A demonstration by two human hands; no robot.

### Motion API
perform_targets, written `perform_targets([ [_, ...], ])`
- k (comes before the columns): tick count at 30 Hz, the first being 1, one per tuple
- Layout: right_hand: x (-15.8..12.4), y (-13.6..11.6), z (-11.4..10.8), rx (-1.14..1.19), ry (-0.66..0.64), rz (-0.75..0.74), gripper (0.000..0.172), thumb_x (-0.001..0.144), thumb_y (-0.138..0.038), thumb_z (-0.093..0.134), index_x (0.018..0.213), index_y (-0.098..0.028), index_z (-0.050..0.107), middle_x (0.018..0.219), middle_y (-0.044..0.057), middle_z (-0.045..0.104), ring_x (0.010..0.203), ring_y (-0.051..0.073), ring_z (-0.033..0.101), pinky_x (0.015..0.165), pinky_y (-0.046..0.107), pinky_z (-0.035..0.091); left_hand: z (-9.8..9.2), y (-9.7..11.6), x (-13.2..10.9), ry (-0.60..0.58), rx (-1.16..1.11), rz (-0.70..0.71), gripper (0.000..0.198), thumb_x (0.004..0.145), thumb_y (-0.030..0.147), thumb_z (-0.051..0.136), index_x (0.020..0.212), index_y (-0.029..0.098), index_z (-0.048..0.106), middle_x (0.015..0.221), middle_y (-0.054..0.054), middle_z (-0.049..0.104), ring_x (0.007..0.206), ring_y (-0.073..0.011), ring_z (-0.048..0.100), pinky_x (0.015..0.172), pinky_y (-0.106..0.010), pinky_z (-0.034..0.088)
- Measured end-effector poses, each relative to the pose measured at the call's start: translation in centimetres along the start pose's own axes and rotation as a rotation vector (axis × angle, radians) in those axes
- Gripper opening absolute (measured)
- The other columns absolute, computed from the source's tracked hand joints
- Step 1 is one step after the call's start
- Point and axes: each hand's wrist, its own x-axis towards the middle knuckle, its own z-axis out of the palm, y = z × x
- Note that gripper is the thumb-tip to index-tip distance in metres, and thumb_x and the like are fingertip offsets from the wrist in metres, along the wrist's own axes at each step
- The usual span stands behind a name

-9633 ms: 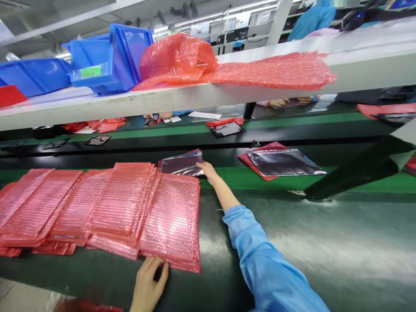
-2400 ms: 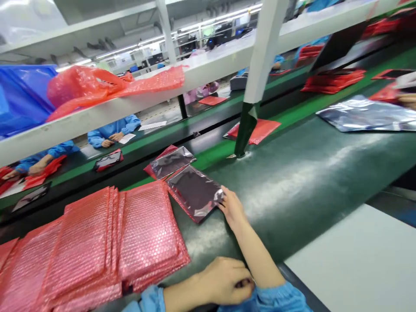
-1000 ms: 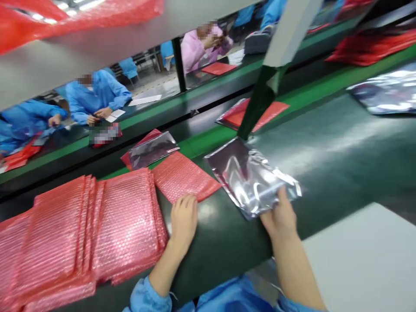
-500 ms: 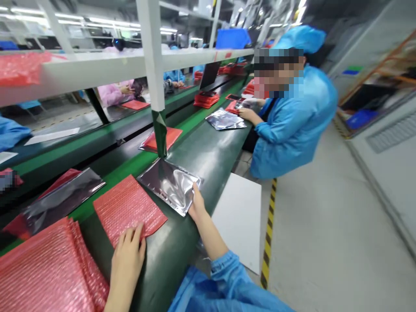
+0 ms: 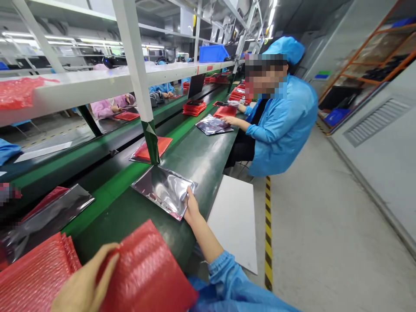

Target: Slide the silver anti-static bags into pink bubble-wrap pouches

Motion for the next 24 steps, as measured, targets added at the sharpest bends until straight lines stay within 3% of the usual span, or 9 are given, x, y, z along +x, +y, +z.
perform_targets([
  [3,0.1,0.2,0.0,0.005,0.05,-0.005,0.035,0.11,-0.043,0.062,0.125,-0.015,0.075,0.102,0.011,0.085,0.102,0.028,0.083,0.098,0.043,0.068,0.1,0.0,5.4,0.122,0.185,-0.119,0.044,0.113,0.041,0.034,0.127,0.029,0.075,0.102,-0.007,0.084,0.09,-0.031,0.078,0.094,-0.047,0.059],
  [6,0.3,0.5,-0.1,0.021,0.081,-0.008,0.036,0.108,-0.044,0.064,0.124,-0.014,0.074,0.101,0.012,0.085,0.101,0.029,0.083,0.097,0.043,0.068,3.5,0.3,8.3,0.482,0.268,-0.059,0.042,0.112,0.028,0.039,0.134,0.016,0.072,0.129,-0.018,0.077,0.123,-0.0341,0.069,0.125,-0.062,0.035],
  [8,0.4,0.6,-0.3,0.025,0.063,-0.003,0.036,0.106,-0.045,0.066,0.123,-0.014,0.074,0.1,0.012,0.085,0.101,0.029,0.083,0.096,0.042,0.068,6.4,0.5,8.0,0.657,0.279,-0.025,0.044,0.112,0.03,0.043,0.146,0.012,0.065,0.149,-0.023,0.065,0.136,-0.0367,0.059,0.125,-0.063,0.034],
  [10,0.4,0.6,-0.5,0.026,0.021,0.007,0.037,0.105,-0.046,0.068,0.123,-0.015,0.074,0.1,0.011,0.085,0.101,0.028,0.083,0.095,0.042,0.068,9.3,0.8,6.2,0.602,0.281,0.073,0.043,0.111,0.034,0.048,0.144,0.013,0.066,0.144,-0.022,0.065,0.127,-0.0358,0.062,0.109,-0.054,0.049],
  [12,0.2,0.6,-0.6,0.024,-0.01,0.016,0.037,0.105,-0.046,0.069,0.124,-0.015,0.074,0.1,0.011,0.085,0.102,0.028,0.083,0.094,0.041,0.068,11.9,1.1,3.7,0.443,0.278,0.203,0.041,0.109,0.04,0.054,0.136,0.015,0.071,0.132,-0.019,0.07,0.112,-0.0333,0.066,0.091,-0.046,0.056],
  [15,-0.2,0.4,-0.4,0.01,-0.02,0.03,0.037,0.108,-0.047,0.065,0.122,-0.015,0.075,0.102,0.011,0.085,0.103,0.028,0.083,0.095,0.04,0.068,14.2,1.4,0.9,0.344,0.294,0.273,0.051,0.105,0.049,0.063,0.145,0.019,0.069,0.142,-0.02,0.067,0.121,-0.0368,0.064,0.095,-0.051,0.056],
  [20,-0.7,0.2,0.0,-0.018,-0.006,0.022,0.034,0.107,-0.047,0.064,0.12,-0.017,0.076,0.1,0.009,0.085,0.104,0.028,0.082,0.097,0.042,0.068,14.2,1.3,1.2,0.441,0.375,0.152,0.069,0.101,0.059,0.063,0.148,0.009,0.065,0.159,-0.031,0.055,0.144,-0.0465,0.051,0.11,-0.063,0.049],
  [22,-1.1,0.2,-0.4,-0.04,0.007,0.0,0.031,0.103,-0.049,0.07,0.114,-0.021,0.076,0.096,0.007,0.085,0.102,0.029,0.083,0.097,0.044,0.069,13.8,1.2,2.0,0.464,0.38,0.157,0.06,0.105,0.052,0.061,0.145,0.009,0.066,0.157,-0.03,0.057,0.143,-0.0449,0.053,0.11,-0.061,0.05],
  [24,-1.7,0.0,-1.2,-0.061,0.048,-0.01,0.027,0.1,-0.05,0.073,0.107,-0.024,0.076,0.093,0.005,0.084,0.101,0.03,0.083,0.097,0.047,0.069,13.6,1.1,2.7,0.449,0.353,0.238,0.041,0.109,0.037,0.059,0.14,0.013,0.07,0.15,-0.023,0.065,0.135,-0.0375,0.061,0.107,-0.052,0.054],
])
